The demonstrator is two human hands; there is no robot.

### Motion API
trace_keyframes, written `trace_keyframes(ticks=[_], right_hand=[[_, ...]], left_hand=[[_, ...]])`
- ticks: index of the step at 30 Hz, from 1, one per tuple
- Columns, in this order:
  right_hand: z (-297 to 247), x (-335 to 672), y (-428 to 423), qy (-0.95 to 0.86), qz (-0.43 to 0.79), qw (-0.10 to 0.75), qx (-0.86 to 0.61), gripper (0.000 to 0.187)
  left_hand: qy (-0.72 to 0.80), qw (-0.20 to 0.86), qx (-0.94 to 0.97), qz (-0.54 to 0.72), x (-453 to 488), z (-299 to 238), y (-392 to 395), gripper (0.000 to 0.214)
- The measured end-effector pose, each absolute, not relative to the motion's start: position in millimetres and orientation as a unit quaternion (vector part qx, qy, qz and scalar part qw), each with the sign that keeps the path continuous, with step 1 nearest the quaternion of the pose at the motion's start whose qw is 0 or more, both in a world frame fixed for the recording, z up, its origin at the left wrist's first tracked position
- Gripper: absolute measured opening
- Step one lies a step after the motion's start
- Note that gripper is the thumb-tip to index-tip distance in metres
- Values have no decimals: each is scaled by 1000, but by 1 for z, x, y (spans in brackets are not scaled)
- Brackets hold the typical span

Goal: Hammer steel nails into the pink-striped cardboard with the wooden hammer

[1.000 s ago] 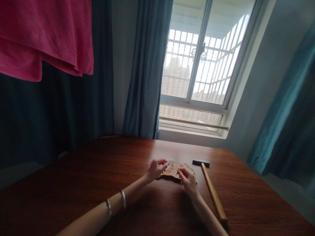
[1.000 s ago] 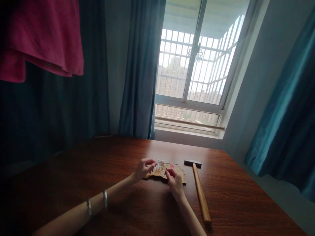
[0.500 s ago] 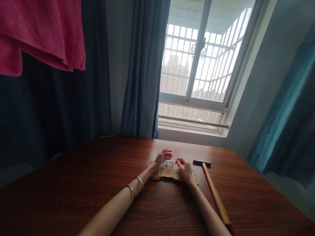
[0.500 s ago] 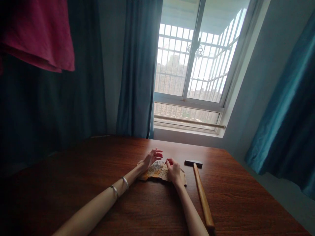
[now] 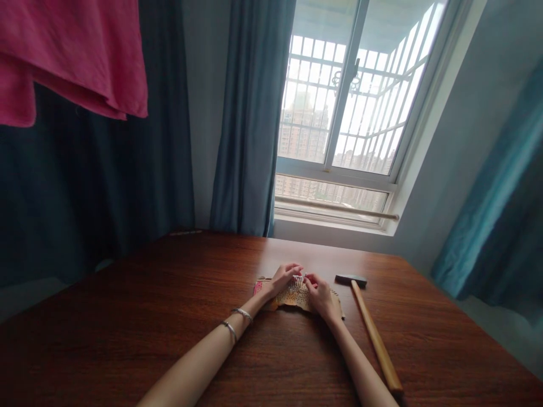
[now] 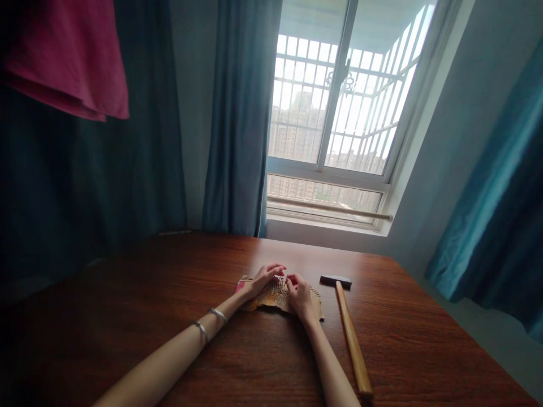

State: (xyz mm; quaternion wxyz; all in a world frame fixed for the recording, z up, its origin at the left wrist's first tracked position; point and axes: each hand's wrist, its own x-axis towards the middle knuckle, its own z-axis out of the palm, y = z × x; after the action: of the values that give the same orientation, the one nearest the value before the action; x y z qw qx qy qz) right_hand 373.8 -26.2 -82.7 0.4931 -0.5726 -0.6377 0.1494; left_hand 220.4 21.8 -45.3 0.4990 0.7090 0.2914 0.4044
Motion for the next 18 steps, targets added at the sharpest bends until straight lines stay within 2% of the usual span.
trace_keyframes(ticks=[8,18], right_hand=[[-74,371,-33,-655,146,477,-567,23],[-74,370,-34,-668,134,464,-566,23]], left_hand=[[303,463,727,406,220,-42,18,41],[292,474,733,390,223,-57,29,37]])
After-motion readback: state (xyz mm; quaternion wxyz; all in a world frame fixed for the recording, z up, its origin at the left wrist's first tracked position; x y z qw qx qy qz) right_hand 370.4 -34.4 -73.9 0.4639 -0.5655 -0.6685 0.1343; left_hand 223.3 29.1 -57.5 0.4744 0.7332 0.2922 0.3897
